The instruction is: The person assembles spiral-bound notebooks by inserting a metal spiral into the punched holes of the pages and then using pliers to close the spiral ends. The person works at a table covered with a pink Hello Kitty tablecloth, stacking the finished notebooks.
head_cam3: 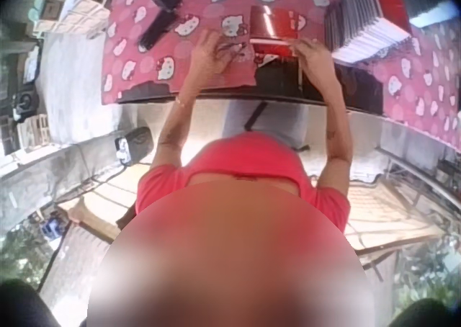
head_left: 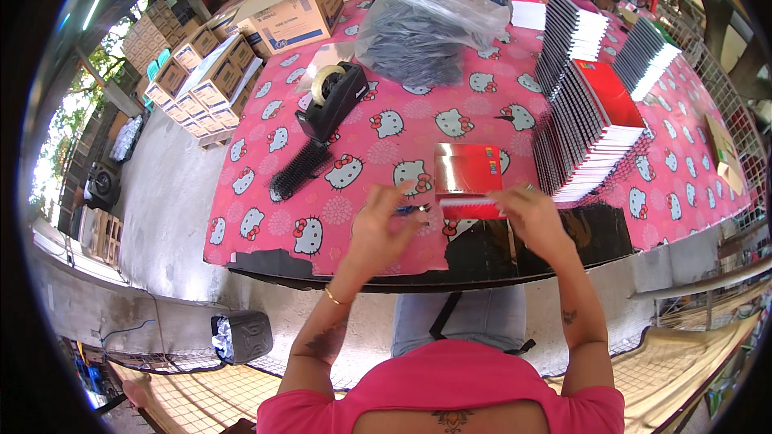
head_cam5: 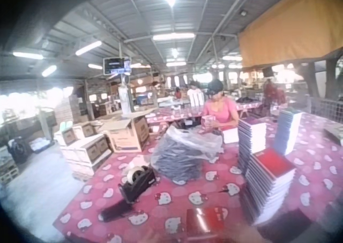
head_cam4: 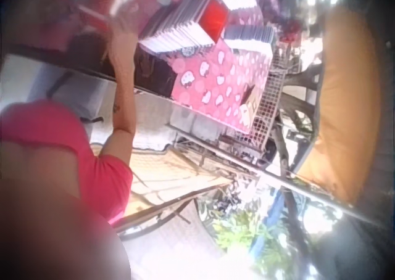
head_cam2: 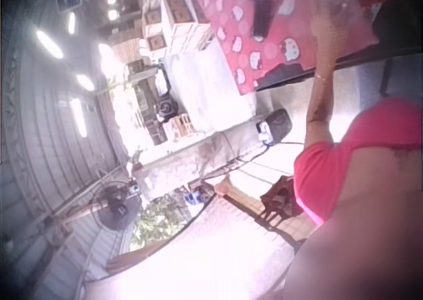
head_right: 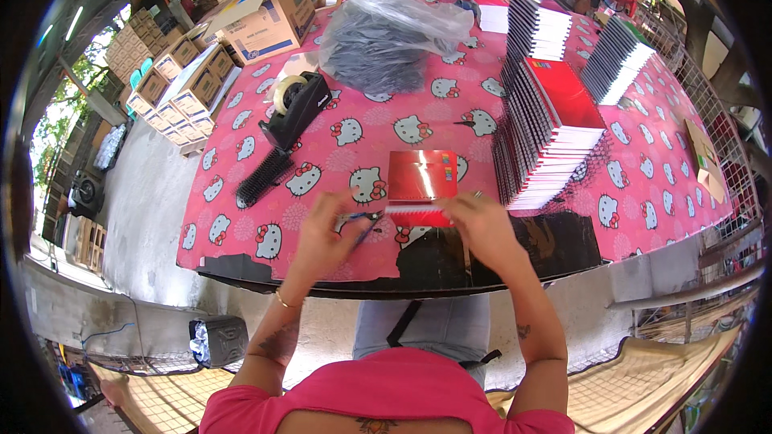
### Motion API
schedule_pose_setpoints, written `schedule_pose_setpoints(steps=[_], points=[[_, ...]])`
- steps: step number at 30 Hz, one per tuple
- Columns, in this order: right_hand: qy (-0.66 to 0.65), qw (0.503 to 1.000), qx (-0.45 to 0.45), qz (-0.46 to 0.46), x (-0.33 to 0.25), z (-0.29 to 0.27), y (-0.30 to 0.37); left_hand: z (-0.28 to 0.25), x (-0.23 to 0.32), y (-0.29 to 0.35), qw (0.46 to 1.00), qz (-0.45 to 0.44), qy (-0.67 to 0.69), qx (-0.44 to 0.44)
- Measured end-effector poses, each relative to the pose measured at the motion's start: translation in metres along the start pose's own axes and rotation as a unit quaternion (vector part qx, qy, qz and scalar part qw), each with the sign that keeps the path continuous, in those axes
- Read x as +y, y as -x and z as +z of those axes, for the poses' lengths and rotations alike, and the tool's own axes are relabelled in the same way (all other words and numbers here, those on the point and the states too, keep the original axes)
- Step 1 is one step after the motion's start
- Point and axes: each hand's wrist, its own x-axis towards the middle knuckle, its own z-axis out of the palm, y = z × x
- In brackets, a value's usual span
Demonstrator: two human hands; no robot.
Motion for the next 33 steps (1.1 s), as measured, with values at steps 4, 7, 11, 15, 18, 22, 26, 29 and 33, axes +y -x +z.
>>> schedule_pose_setpoints(steps=[4, 7, 11, 15, 18, 22, 26, 29, 33], points=[[-0.137, 0.989, 0.028, 0.044, -0.008, 0.031, 0.021, 0.036, 0.011, 0.013, 0.993, 0.023, -0.008, -0.117], [-0.447, 0.869, 0.096, 0.188, -0.01, 0.046, 0.027, 0.054, -0.004, 0.02, 0.988, -0.001, 0.001, -0.154], [-0.492, 0.847, 0.06, 0.19, 0.01, 0.071, 0.031, 0.06, -0.003, 0.014, 0.989, -0.009, 0.014, -0.145], [-0.46, 0.857, 0.043, 0.227, 0.009, 0.072, 0.031, 0.045, 0.024, 0.003, 1.0, -0.005, -0.016, 0.026], [-0.455, 0.858, 0.059, 0.23, 0.008, 0.075, 0.032, 0.033, -0.003, 0.011, 1.0, -0.011, 0.003, -0.006], [-0.453, 0.861, 0.066, 0.22, 0.01, 0.078, 0.031, 0.03, -0.01, 0.016, 0.999, 0.013, -0.005, -0.05], [-0.445, 0.869, 0.069, 0.207, 0.01, 0.077, 0.031, 0.036, -0.017, 0.018, 0.999, 0.027, -0.018, -0.017], [-0.439, 0.869, 0.066, 0.221, 0.007, 0.075, 0.031, 0.039, -0.021, 0.018, 1.0, 0.025, -0.014, -0.003], [-0.436, 0.871, 0.061, 0.217, 0.01, 0.077, 0.034, 0.043, -0.027, 0.016, 0.999, 0.034, -0.01, -0.005]])
